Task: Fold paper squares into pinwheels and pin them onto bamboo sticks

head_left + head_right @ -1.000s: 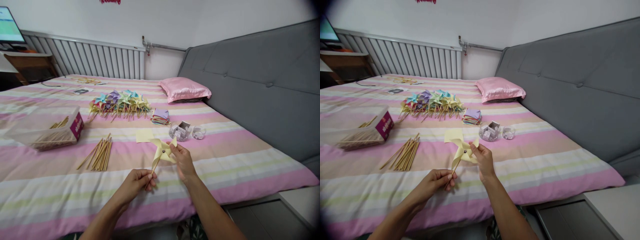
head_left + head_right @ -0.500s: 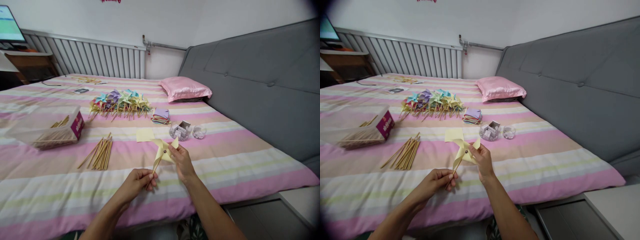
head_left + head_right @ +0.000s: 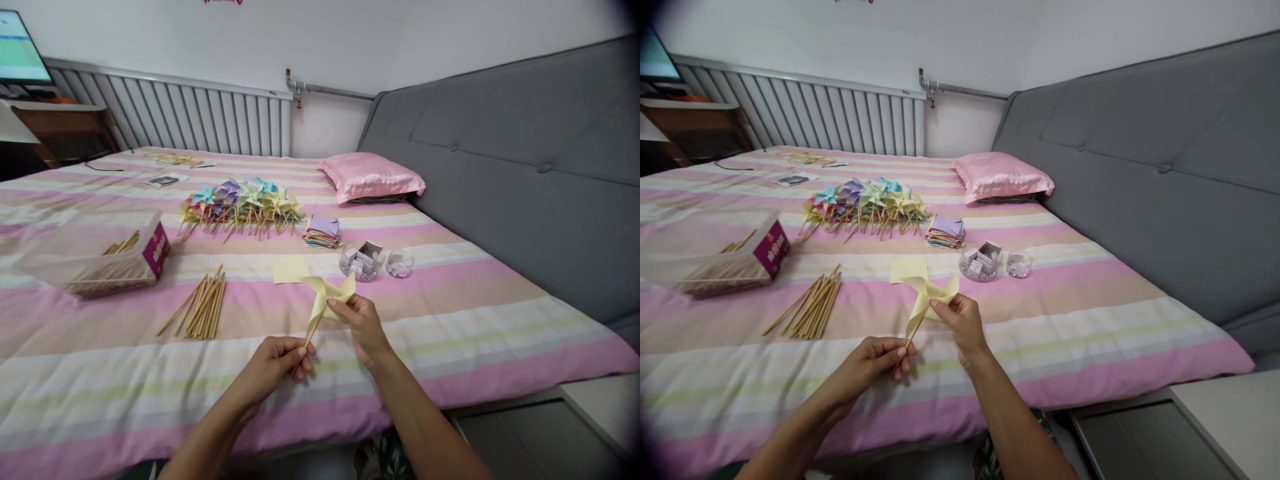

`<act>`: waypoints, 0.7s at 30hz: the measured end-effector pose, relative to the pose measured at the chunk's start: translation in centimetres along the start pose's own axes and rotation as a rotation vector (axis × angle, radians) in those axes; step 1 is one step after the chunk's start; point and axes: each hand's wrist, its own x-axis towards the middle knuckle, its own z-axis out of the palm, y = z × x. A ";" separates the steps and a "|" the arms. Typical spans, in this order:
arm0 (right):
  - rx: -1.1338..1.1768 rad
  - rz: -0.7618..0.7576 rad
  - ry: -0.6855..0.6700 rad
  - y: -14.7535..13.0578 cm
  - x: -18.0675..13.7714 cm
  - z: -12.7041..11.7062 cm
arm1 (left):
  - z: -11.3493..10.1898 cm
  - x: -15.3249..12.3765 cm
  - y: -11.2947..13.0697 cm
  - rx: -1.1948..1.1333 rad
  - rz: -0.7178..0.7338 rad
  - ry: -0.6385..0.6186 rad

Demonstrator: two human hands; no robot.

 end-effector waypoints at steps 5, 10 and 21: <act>-0.011 -0.021 0.015 -0.1 -0.1 0.0 | -0.1 0.1 -0.3 0.019 -0.002 -0.005; -0.018 -0.046 0.008 0.2 0.0 0.0 | 0.1 0.1 -0.2 0.012 -0.004 0.003; -0.660 -0.449 -0.051 -0.7 -0.3 -0.6 | -0.9 -0.2 0.8 -0.078 0.004 0.158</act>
